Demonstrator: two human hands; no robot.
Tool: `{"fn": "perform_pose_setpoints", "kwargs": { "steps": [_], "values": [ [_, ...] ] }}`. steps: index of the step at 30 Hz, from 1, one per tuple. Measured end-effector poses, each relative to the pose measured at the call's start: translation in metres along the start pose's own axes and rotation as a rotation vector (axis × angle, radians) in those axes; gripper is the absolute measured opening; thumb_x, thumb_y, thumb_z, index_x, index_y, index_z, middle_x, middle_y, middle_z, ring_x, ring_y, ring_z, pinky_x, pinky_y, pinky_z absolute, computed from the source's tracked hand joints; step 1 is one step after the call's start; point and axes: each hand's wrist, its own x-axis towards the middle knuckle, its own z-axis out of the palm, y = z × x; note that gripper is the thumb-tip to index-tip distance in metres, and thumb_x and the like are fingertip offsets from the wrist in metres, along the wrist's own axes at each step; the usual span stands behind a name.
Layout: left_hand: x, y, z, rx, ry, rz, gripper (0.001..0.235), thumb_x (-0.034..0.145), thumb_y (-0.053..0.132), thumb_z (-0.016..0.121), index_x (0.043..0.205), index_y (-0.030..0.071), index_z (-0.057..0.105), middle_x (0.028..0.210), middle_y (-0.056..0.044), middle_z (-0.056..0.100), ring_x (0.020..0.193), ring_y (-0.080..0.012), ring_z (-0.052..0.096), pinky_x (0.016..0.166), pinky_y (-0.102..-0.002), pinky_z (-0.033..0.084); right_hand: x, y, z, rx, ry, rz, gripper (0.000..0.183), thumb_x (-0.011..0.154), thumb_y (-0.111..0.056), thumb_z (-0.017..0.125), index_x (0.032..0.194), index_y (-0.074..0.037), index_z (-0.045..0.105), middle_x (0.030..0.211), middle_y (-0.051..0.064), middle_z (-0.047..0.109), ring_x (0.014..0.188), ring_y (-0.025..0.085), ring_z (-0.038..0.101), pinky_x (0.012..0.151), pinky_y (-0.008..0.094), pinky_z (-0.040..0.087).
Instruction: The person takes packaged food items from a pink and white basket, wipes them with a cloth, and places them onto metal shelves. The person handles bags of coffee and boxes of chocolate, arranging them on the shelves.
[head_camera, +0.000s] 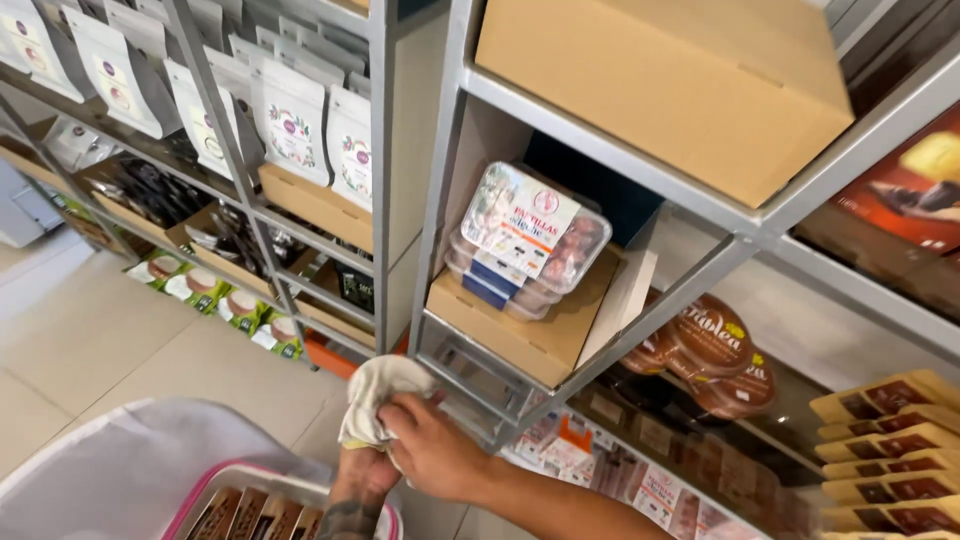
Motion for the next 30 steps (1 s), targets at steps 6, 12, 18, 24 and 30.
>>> {"fn": "perform_pose_setpoints", "kwargs": {
  "steps": [6, 12, 18, 24, 30],
  "values": [
    [-0.003, -0.002, -0.001, 0.147, 0.146, -0.102, 0.049, 0.097, 0.043, 0.046, 0.135, 0.015, 0.060, 0.121, -0.013, 0.069, 0.102, -0.0283, 0.071, 0.087, -0.046, 0.059, -0.019, -0.006, -0.012, 0.077, -0.078, 0.174, 0.042, 0.096, -0.007, 0.063, 0.137, -0.011, 0.059, 0.136, 0.018, 0.054, 0.121, 0.038, 0.062, 0.100, 0.044, 0.053],
    [-0.014, -0.033, 0.034, 0.242, -0.115, -0.210, 0.056, 0.101, 0.032, 0.052, 0.156, 0.021, 0.049, 0.140, -0.007, 0.060, 0.120, -0.0216, 0.061, 0.105, -0.039, 0.051, -0.038, 0.055, -0.027, 0.112, 0.097, 0.224, 0.064, 0.084, 0.003, 0.069, 0.142, -0.022, 0.061, 0.147, 0.019, 0.047, 0.137, 0.038, 0.052, 0.110, 0.042, 0.050],
    [-0.008, -0.029, 0.034, 0.494, -0.024, -0.369, 0.056, 0.099, 0.041, 0.050, 0.148, 0.015, 0.052, 0.143, -0.007, 0.060, 0.123, -0.0265, 0.060, 0.102, -0.044, 0.050, -0.040, 0.079, -0.072, -0.373, 0.390, 0.468, 0.062, 0.086, 0.009, 0.065, 0.144, -0.009, 0.056, 0.152, 0.023, 0.039, 0.134, 0.044, 0.046, 0.109, 0.047, 0.044],
    [0.018, -0.039, 0.008, 0.471, 0.056, -0.392, 0.051, 0.100, 0.037, 0.051, 0.145, 0.013, 0.055, 0.139, -0.009, 0.061, 0.120, -0.0269, 0.060, 0.101, -0.045, 0.049, 0.001, 0.077, -0.042, -0.258, 0.110, 0.227, 0.060, 0.081, 0.010, 0.061, 0.137, -0.012, 0.063, 0.154, 0.018, 0.043, 0.132, 0.044, 0.050, 0.107, 0.047, 0.047],
    [0.022, -0.035, 0.016, 0.473, 0.061, -0.348, 0.048, 0.101, 0.034, 0.051, 0.143, 0.011, 0.056, 0.135, -0.008, 0.064, 0.118, -0.0265, 0.061, 0.101, -0.044, 0.050, 0.045, 0.107, -0.046, -0.522, -0.028, 0.195, 0.059, 0.084, 0.007, 0.062, 0.140, -0.011, 0.061, 0.160, 0.013, 0.040, 0.128, 0.044, 0.046, 0.103, 0.049, 0.049]
  ]
}}
